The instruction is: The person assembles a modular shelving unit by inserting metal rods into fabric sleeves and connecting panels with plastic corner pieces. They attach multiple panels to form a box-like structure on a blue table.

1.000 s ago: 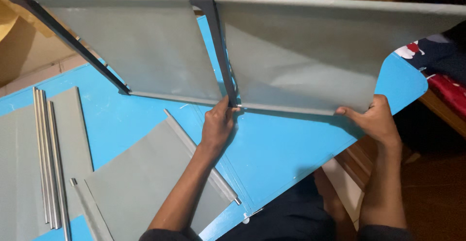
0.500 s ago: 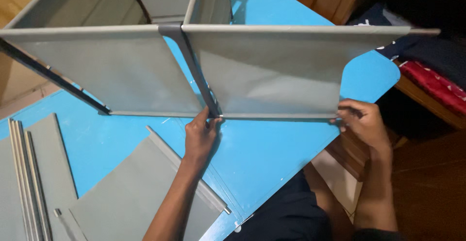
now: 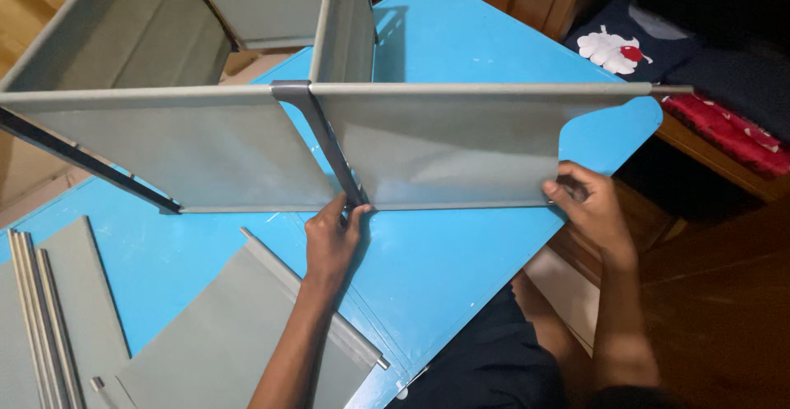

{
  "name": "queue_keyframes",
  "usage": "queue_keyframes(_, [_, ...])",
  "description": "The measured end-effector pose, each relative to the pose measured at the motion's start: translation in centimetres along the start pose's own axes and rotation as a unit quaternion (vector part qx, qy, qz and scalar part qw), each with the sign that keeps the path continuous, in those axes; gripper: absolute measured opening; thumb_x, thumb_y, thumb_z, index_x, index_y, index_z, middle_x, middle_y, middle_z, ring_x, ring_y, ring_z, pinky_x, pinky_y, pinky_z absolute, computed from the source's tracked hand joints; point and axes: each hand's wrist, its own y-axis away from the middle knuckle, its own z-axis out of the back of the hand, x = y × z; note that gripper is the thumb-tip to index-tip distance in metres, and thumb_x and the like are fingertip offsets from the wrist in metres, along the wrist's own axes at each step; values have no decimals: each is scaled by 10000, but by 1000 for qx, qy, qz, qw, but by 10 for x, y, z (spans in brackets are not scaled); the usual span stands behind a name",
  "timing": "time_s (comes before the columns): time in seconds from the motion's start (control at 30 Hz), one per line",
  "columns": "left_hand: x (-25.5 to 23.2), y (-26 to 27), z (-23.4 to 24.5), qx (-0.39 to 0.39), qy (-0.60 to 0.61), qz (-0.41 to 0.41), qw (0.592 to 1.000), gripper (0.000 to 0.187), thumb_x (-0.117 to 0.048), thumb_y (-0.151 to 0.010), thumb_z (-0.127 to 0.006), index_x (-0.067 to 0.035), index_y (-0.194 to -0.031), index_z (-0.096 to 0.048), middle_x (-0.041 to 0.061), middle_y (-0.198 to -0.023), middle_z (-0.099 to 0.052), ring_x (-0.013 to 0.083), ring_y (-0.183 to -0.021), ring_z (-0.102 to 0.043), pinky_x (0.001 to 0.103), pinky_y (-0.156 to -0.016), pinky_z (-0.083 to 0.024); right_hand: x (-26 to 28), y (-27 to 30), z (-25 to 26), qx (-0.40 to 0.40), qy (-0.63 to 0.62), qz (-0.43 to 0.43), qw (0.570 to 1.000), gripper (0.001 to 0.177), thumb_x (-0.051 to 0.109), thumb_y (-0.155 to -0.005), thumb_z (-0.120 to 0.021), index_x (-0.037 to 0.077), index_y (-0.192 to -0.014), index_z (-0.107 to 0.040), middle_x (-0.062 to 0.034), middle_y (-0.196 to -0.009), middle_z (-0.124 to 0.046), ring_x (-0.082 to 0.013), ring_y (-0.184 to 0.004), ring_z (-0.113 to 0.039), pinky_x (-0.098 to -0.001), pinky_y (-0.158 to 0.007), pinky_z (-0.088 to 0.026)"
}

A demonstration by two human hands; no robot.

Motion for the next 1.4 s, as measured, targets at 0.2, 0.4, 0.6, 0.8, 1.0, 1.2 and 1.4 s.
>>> queue_keyframes(0.2, [-16, -2, 8, -33, 26, -11, 999, 370, -202, -846, -835, 19, -1118, -718, 169, -853, -753, 201, -527, -672, 329, -487, -513, 33, -10, -7, -167, 15, 146, 975, 262, 208, -1057, -677, 24, -1235, -624, -42, -1119, -699, -105, -1030, -664, -229, -916, -533])
queue_keyframes(0.4, [-48, -21, 51, -48, -70, -64, 994, 265, -203, -856, -867, -7, -1002, -767, 165, -733, -723, 209, -479, -635, 333, -483, -492, 102, -2, -27, -222, 259, 310, 887, 153, 142, -1074, -802, 55, -1031, -683, -58, -964, -699, -164, -927, -660, -254, -770, -488])
queue_keyframes(0.6, [-98, -52, 102, -194, -117, -253, 941, 128, -66, -918, -868, -64, -986, -760, 67, -805, -702, 217, -710, -609, 360, -660, -479, 178, -20, -71, -104, 331, 493, 798, 183, 164, -899, -880, 97, -972, -726, -47, -943, -707, -234, -955, -669, -394, -852, -456])
queue_keyframes(0.8, [-134, -89, 122, -236, -132, -332, 904, 239, 3, -933, -823, -27, -1150, -727, 97, -1124, -659, 312, -1102, -597, 443, -931, -501, 241, -59, -101, -136, 465, 528, 698, 261, 261, -827, -860, 116, -1029, -782, -29, -970, -699, -238, -926, -613, -404, -869, -400])
queue_keyframes(1.0, [-131, -113, 123, -160, -80, -321, 930, 210, 49, -955, -728, 14, -1158, -689, 124, -1147, -650, 322, -1130, -640, 546, -1146, -481, 249, -81, -98, -35, 525, 480, 702, 247, 348, -987, -795, 128, -1097, -771, 3, -937, -678, -182, -867, -629, -364, -801, -466])
queue_keyframes(1.2, [-124, -111, 120, -131, -26, -297, 945, 135, 79, -960, -695, 17, -1079, -677, 125, -1056, -669, 323, -1053, -642, 437, -947, -513, 234, -97, -89, 19, 515, 505, 692, 233, 320, -1043, -708, 92, -1070, -750, -23, -847, -660, -149, -734, -629, -294, -577, -514])
queue_keyframes(1.4, [-121, -110, 122, -129, -12, -301, 945, 140, 79, -955, -695, 18, -1080, -687, 119, -1048, -683, 302, -1017, -636, 426, -930, -510, 237, -102, -86, 27, 520, 523, 674, 222, 321, -1044, -707, 102, -1049, -743, -8, -840, -666, -152, -737, -632, -308, -617, -520])
